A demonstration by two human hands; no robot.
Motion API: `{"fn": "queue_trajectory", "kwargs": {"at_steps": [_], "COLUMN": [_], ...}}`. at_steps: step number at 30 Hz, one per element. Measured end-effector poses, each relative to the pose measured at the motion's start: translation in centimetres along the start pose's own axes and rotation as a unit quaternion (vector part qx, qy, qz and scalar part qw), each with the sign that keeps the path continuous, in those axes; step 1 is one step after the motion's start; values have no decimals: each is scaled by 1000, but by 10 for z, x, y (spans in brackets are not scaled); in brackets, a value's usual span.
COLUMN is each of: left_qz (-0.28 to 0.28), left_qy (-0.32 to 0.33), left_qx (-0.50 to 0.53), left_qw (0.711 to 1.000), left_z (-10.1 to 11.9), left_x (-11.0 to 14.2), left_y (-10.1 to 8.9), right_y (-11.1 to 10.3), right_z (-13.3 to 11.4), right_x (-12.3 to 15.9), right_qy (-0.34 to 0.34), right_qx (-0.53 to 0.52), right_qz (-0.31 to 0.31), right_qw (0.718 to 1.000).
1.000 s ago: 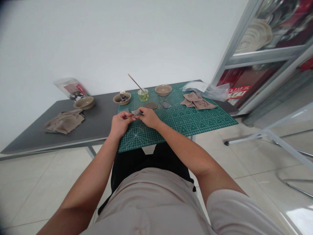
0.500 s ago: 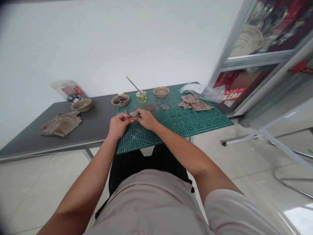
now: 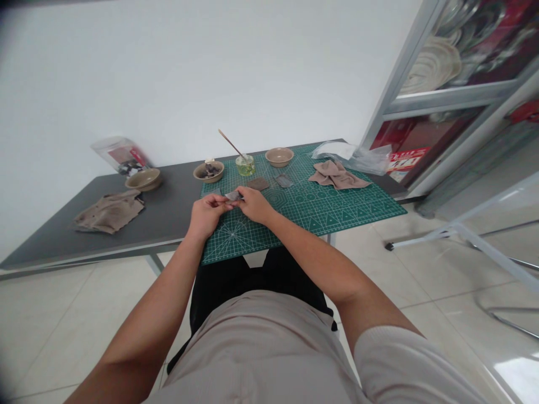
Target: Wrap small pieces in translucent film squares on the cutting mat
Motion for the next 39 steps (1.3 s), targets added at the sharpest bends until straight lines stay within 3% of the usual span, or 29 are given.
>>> {"fn": "queue_trajectory", "kwargs": {"at_steps": [19,29,34,39], "left_qz": [3,4,4,18], "left_qy": [5,21,42,87], "left_qx": [9,1,16,9], "left_qw": [1000,1000,999,996], "left_z": [-4,-10,-9,-4], "left_x": [-2,-5,-5,-3], "left_y": [0,-1,-1,-2], "right_y": [-1,-2,-3,-6], "right_z": [0,-3,-5,0], "right_x": [0,0,4,2], "right_qy": [23,1,8,71], "right_qx": [10,9,7,12], "right_qz": [21,16,61,153], "right_qw": [999,1000,998,986]}}
Point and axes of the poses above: each hand's wrist, its own x-axis away from the middle knuckle, its own y-axis out of the palm, z = x × y, the point moved 1 cm from there along -x, towards the middle knuckle, and after that the axes turned 10 degrees about z, right-handed, at the moved point
